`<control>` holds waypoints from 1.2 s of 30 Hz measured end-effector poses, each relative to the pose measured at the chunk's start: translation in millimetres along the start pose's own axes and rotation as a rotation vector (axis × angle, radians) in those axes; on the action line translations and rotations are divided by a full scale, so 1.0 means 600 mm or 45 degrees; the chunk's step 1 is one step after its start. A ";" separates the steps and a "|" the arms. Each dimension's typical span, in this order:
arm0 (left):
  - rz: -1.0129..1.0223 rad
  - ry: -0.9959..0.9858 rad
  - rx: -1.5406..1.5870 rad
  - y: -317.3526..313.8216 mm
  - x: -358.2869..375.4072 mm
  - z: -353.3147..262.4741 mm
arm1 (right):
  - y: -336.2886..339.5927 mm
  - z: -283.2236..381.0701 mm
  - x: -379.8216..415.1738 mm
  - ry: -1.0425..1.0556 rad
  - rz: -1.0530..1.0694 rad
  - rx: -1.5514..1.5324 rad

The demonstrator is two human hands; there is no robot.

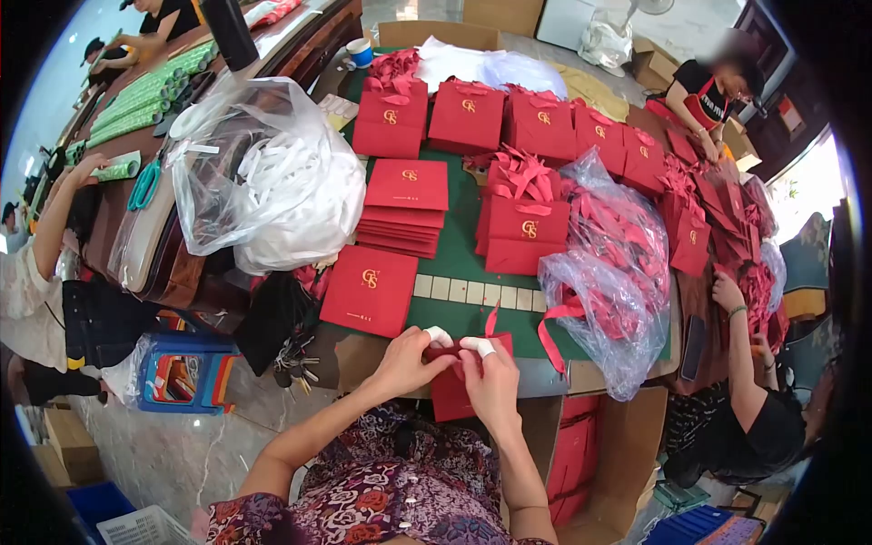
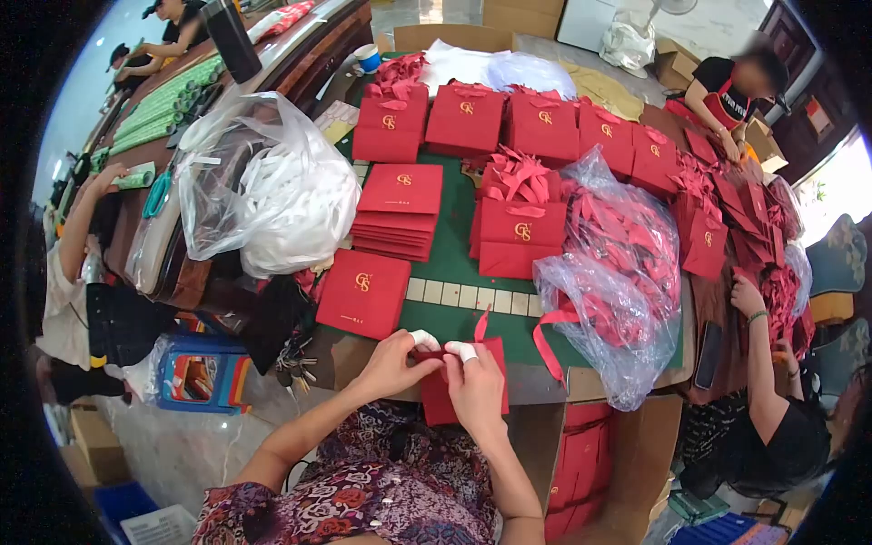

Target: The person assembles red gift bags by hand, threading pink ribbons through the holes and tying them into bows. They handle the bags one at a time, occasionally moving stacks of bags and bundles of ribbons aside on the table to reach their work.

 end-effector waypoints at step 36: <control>0.210 -0.735 -0.012 -0.028 0.040 -0.058 | -0.080 -0.127 -0.007 -0.227 1.106 -0.591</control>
Point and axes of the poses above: each hand's wrist, its own x-axis away from the middle knuckle, its own y-axis out of the back of the hand, z = x × y, the point moved 8 cm from there along -x, towards the middle knuckle, and after that the axes turned 7 degrees about -z, right-handed, at the moved point
